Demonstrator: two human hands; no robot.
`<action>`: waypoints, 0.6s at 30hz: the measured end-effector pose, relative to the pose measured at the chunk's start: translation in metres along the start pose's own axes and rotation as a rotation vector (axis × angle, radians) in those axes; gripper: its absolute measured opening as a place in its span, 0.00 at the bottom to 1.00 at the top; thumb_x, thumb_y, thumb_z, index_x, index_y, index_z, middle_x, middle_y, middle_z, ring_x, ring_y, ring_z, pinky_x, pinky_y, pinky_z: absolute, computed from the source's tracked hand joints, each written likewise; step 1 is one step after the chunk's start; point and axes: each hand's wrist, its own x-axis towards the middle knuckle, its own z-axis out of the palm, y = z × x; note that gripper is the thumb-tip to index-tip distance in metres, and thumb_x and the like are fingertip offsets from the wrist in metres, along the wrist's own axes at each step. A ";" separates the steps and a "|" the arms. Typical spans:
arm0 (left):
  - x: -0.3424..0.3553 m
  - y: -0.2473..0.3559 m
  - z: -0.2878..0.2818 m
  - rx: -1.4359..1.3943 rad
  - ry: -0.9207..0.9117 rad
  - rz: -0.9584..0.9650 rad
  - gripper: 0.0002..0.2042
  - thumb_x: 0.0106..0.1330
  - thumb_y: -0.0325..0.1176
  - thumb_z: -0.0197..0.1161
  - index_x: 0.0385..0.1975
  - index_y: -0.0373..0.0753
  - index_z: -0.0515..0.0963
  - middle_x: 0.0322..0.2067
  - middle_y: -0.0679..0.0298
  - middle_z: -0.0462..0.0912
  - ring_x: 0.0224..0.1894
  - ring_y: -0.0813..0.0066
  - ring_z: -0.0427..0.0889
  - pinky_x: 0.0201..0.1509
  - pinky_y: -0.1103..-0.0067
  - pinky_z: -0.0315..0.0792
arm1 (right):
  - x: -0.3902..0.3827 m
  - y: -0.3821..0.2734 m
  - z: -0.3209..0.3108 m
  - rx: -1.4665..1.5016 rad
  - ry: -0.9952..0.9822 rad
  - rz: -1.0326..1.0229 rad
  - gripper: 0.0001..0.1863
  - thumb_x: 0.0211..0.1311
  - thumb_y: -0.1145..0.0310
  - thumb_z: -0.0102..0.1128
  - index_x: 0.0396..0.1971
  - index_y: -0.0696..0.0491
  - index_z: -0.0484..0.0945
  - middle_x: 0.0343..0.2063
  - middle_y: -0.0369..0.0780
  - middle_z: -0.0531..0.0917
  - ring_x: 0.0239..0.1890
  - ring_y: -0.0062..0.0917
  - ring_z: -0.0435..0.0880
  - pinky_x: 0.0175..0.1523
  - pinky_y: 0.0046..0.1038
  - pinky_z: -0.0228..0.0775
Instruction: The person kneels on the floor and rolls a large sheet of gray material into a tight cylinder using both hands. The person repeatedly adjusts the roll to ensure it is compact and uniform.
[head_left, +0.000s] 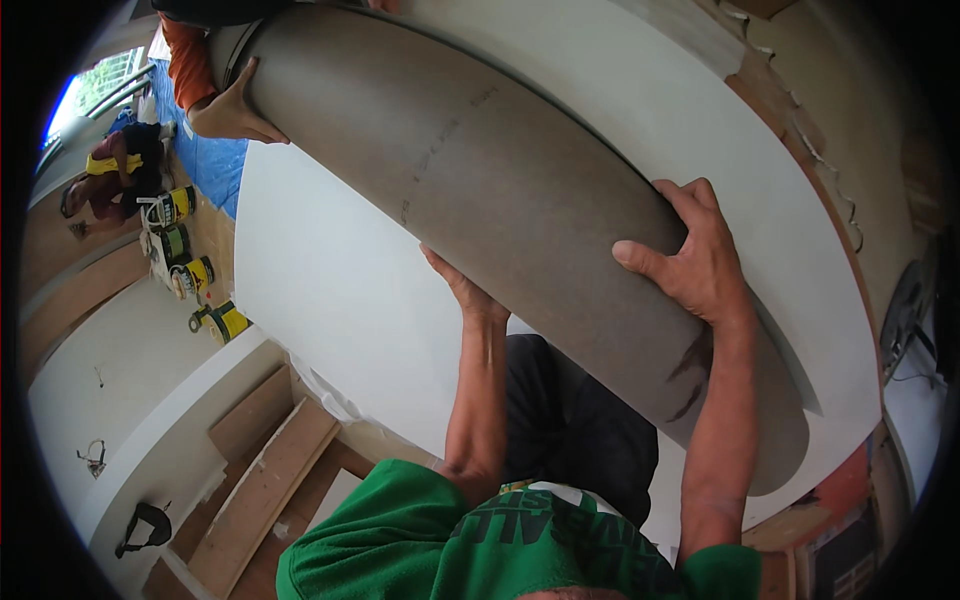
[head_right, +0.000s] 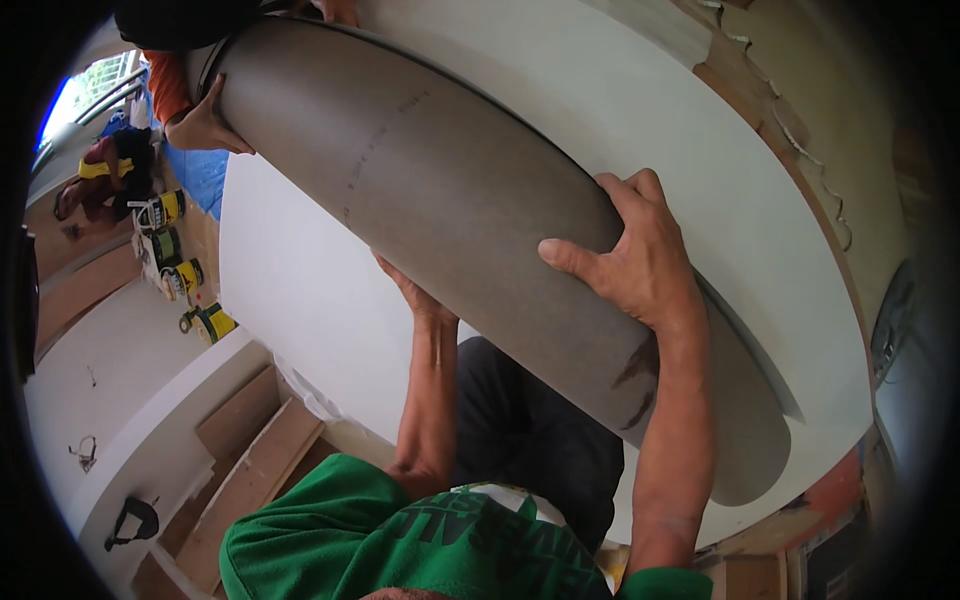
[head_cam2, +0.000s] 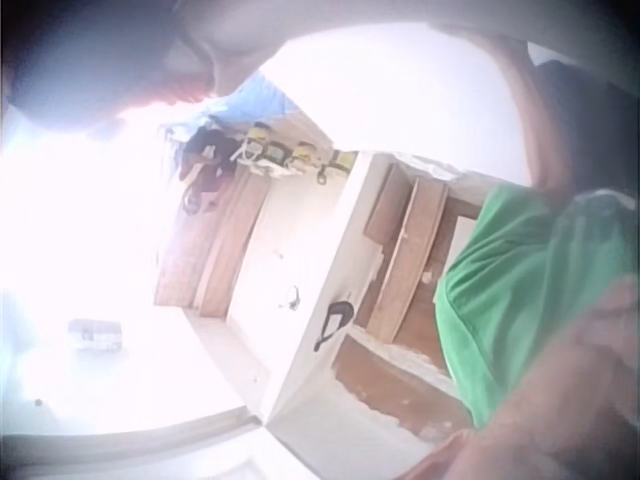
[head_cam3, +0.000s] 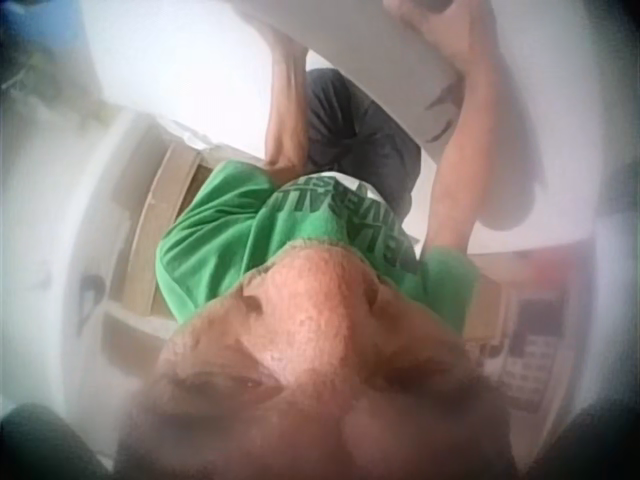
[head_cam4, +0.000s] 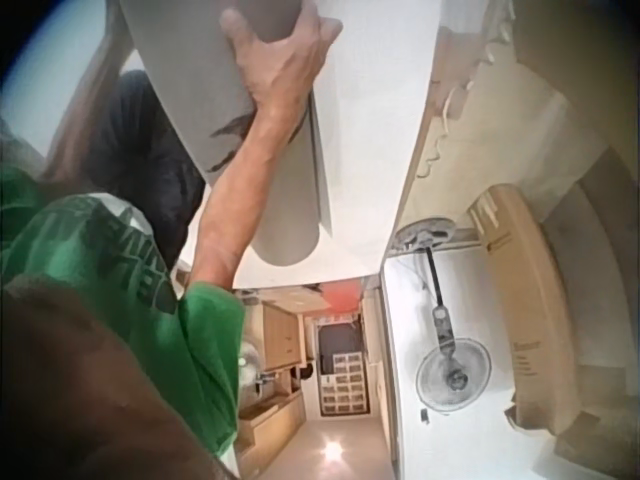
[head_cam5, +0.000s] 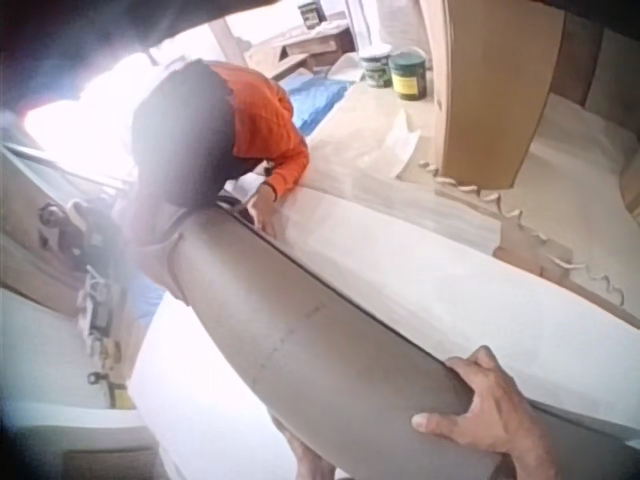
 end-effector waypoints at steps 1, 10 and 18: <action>0.000 0.002 0.003 -0.003 -0.006 0.005 0.45 0.66 0.79 0.34 0.72 0.48 0.58 0.68 0.62 0.62 0.70 0.64 0.63 0.66 0.68 0.73 | 0.000 -0.002 0.000 -0.006 0.004 0.010 0.55 0.39 0.39 0.81 0.59 0.67 0.73 0.49 0.49 0.76 0.54 0.42 0.78 0.60 0.40 0.72; -0.004 0.005 0.002 0.049 0.042 0.035 0.45 0.66 0.78 0.33 0.72 0.47 0.57 0.68 0.61 0.62 0.71 0.64 0.62 0.67 0.66 0.72 | 0.001 -0.012 -0.003 0.009 -0.060 0.072 0.55 0.40 0.43 0.82 0.60 0.70 0.71 0.60 0.59 0.75 0.64 0.49 0.74 0.68 0.41 0.68; -0.005 0.009 0.004 0.066 0.039 0.052 0.46 0.67 0.78 0.34 0.73 0.46 0.56 0.69 0.60 0.61 0.71 0.63 0.62 0.69 0.65 0.70 | -0.001 -0.014 -0.007 0.042 -0.050 0.073 0.55 0.38 0.43 0.83 0.59 0.70 0.71 0.57 0.60 0.77 0.63 0.49 0.76 0.67 0.41 0.68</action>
